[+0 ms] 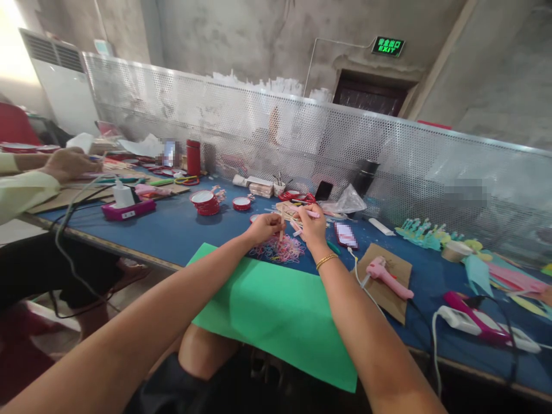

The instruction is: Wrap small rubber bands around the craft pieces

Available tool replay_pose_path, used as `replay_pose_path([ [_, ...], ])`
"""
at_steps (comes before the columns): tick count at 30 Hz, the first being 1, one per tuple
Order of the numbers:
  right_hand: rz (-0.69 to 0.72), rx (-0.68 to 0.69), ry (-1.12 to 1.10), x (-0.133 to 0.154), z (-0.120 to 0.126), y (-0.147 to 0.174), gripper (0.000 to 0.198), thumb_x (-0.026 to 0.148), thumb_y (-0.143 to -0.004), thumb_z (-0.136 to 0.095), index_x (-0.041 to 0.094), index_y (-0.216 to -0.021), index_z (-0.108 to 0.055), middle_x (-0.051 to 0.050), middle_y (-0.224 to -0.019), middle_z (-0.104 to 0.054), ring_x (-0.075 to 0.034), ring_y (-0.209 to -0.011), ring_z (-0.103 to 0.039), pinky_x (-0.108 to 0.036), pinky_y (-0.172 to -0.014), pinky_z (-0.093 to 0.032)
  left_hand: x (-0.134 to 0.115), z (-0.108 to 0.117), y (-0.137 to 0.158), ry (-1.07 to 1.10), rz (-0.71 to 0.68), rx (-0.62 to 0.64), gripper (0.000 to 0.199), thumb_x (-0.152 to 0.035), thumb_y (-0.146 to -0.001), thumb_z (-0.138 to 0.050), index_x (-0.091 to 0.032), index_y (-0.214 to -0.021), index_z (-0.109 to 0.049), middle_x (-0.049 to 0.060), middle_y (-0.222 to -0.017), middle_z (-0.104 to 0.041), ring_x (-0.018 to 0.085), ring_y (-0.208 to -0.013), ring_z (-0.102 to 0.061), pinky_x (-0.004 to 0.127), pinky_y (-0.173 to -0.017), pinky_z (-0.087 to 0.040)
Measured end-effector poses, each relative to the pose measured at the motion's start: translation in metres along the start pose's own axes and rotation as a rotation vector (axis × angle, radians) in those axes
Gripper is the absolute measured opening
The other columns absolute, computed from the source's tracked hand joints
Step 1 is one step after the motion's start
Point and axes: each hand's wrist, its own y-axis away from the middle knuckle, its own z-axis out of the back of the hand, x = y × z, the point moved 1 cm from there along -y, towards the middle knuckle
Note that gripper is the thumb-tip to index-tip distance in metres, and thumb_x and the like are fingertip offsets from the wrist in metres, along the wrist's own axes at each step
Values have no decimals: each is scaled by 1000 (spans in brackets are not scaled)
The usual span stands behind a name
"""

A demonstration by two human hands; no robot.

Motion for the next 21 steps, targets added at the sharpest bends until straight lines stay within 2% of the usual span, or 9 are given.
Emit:
replay_pose_path([
  [5, 49, 48, 41, 5, -1, 2, 28, 47, -80, -66, 21, -76, -58, 1, -68, -69, -14, -62, -62, -25, -61, -50, 3, 1, -1, -70, -19, 19, 31, -44, -72, -72, -17, -68, -58, 0, -59, -65, 14, -52, -58, 24, -52, -40],
  [10, -36, 0, -8, 1, -1, 0, 29, 50, -78, -66, 23, -79, -56, 2, -66, -69, -14, -56, -60, -23, -52, -46, 3, 2, -2, -43, -34, -1, 35, -48, -70, -73, -16, -70, -59, 0, -60, -64, 14, -53, -59, 25, -55, -43],
  [16, 19, 28, -3, 0, -2, -1, 26, 46, -77, -67, 22, -76, -57, 1, -68, -70, -14, -60, -62, -25, -59, -50, 2, 1, -1, -10, -33, -12, 38, -49, -65, -77, -16, -72, -60, -2, -60, -61, 14, -56, -58, 26, -58, -46],
  [21, -16, 17, 0, 0, -2, 0, 28, 49, -80, -65, 23, -79, -58, 2, -69, -69, -14, -56, -60, -24, -53, -47, 3, 4, -2, -62, -44, -24, 35, -48, -70, -73, -16, -68, -58, -1, -60, -63, 13, -56, -57, 25, -56, -44],
])
